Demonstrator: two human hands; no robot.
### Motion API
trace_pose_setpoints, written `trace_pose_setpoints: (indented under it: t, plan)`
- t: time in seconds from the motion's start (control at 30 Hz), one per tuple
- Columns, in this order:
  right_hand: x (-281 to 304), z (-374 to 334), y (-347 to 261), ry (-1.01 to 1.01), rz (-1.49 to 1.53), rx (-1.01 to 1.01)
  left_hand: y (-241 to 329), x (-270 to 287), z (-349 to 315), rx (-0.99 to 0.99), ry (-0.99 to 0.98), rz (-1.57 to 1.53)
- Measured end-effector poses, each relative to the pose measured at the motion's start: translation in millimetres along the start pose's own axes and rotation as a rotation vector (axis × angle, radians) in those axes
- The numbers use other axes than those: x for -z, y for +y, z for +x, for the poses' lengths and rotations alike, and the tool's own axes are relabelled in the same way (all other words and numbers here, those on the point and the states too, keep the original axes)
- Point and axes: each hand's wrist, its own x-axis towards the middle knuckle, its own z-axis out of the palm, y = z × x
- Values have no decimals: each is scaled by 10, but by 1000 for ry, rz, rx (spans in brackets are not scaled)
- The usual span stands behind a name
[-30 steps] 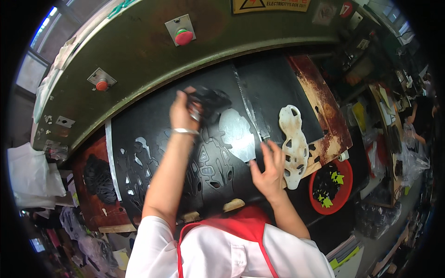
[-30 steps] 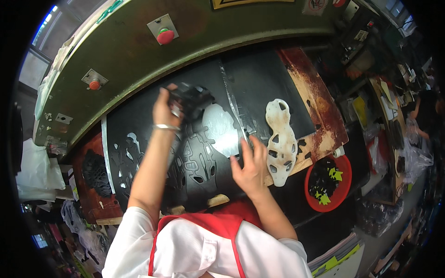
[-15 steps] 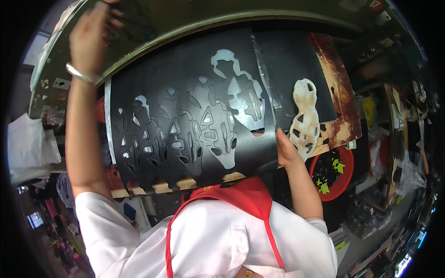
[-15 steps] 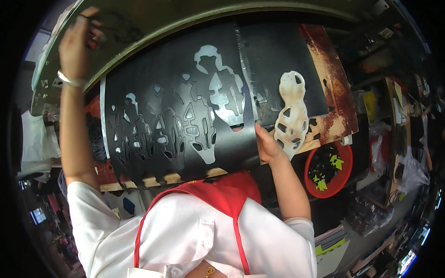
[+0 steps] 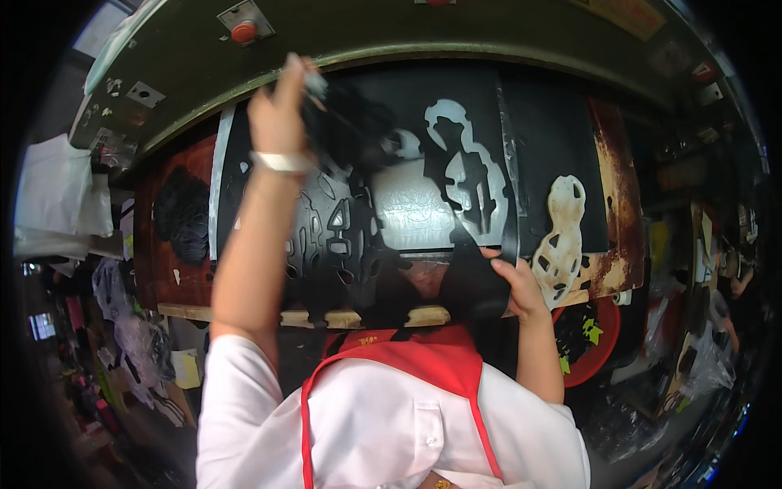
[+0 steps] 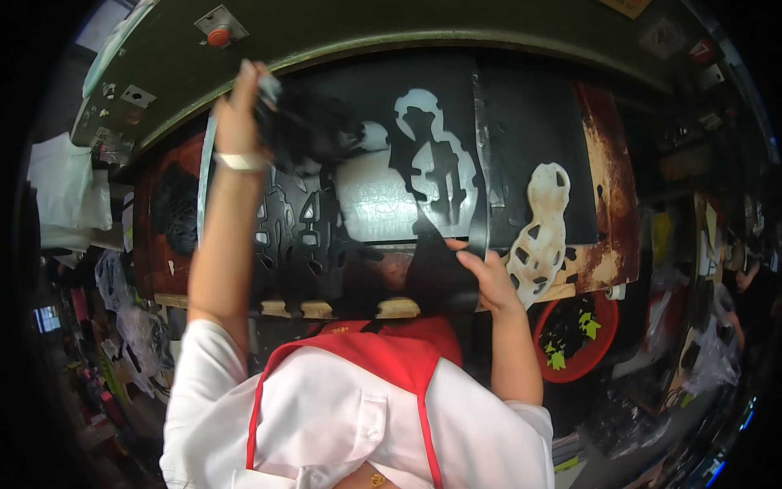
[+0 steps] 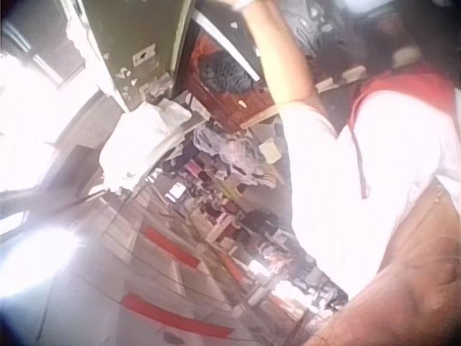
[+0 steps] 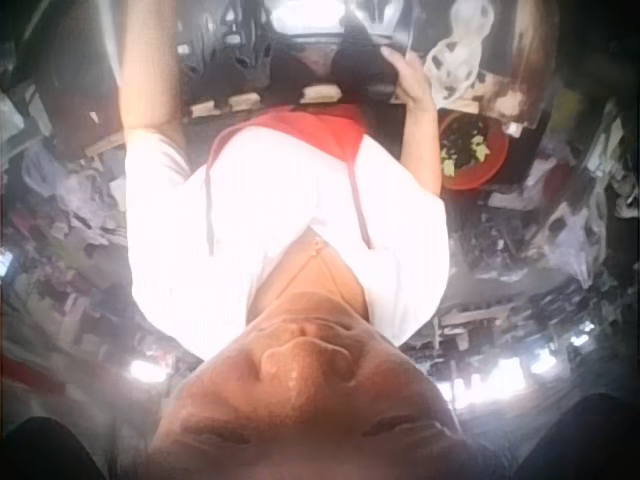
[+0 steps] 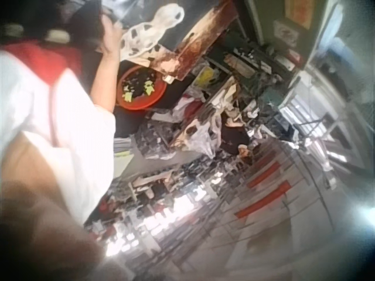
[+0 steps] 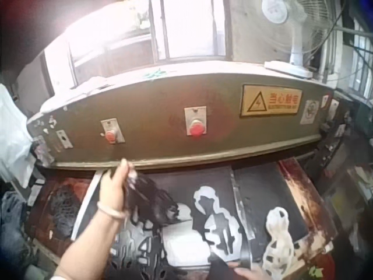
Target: The person operates a die-cutting machine to cut shapes from black material sheets. They repeatedly place a sheet, align a template, press a button to activate the press, remove cut pieces, and stack them. The person also uses scissors to trim small pieces and places them into a red bowl.
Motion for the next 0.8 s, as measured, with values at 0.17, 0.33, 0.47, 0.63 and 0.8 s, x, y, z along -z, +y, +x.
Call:
trace_pose_setpoints:
  t: [0.17,0.33,0.47,0.63,0.8]
  plan:
    - [-286,-348,-223,559,-675,43,951,262,1381,-76,18,92]
    - [-924,-348,-103,441,-1047,903,1812,122,1501,-288,-118,182]
    - [-1175,63,61,-161,-827,187,1402,302,658,-655,-418,909]
    - [-1009,523,231,-551,-86,-42,-127,924,-1262,-608,-1029,587]
    - [-1074,363,312,-455,-57,-9,-383,963,-1487,-534,-890,461]
